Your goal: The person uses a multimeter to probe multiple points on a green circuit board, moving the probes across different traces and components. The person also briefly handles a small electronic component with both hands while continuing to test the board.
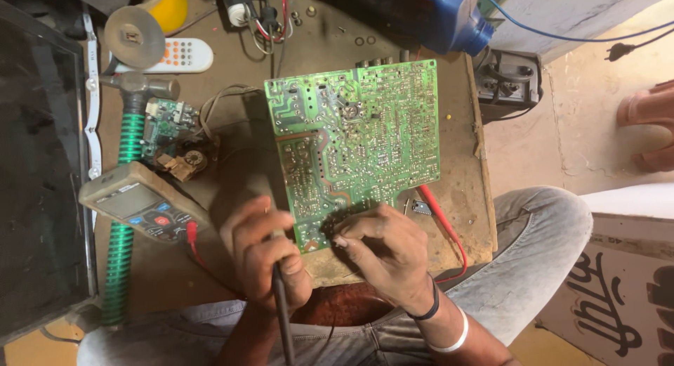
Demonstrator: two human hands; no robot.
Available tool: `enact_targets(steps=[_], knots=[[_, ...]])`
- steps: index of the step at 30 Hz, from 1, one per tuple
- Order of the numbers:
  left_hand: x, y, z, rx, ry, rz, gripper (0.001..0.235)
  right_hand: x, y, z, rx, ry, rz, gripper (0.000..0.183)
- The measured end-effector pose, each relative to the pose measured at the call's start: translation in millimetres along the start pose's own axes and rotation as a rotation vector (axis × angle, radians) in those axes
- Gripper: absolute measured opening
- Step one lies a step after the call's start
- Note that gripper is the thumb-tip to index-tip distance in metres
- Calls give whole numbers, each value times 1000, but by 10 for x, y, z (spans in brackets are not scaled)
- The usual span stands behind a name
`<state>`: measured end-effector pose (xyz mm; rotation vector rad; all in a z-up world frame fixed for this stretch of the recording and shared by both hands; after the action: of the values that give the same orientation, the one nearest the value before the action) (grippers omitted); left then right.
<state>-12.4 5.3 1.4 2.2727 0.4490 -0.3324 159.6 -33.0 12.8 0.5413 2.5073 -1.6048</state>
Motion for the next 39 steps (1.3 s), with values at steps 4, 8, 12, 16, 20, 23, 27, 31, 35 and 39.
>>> enact_targets(steps=[4, 8, 12, 16, 20, 23, 27, 31, 35, 39], knots=[[4, -10, 24, 69, -4, -13, 19, 0, -30, -48, -32, -22, 30, 17], [-16, 24, -1, 77, -46, 59, 15, 3, -20, -15, -17, -20, 16, 17], [-5, 73, -77, 161, -125, 14, 17, -5, 44, 74, -15, 35, -63, 17], [26, 127, -103, 247, -197, 20, 41, -7, 142, 218, -2, 124, -153, 22], [37, 119, -98, 232, -224, -11, 36, -14, 288, 380, 192, 225, -253, 25], [45, 129, -107, 241, -228, -20, 35, -43, 322, 437, 164, 235, -167, 23], [55, 146, -120, 242, -230, -39, 30, -74, 303, 462, 95, 208, 35, 20], [73, 150, -132, 228, -222, -50, 28, -71, 307, 436, 146, 232, -40, 18], [44, 131, -140, 226, -192, -70, 21, -14, 274, 390, 172, 194, -67, 20], [19, 145, -163, 198, -168, -21, 17, 29, 218, 310, 121, 179, -147, 18]])
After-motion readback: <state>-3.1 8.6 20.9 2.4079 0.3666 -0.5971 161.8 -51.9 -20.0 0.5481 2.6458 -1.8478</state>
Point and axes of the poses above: each hand's wrist, its own z-axis away from the middle knuckle, its own x-axis out of the palm, y = z × x, the point moved 3 cm from there along -z, towards the middle knuckle, and after that the axes turned 4 degrees about -z, right-handed, at the moved point
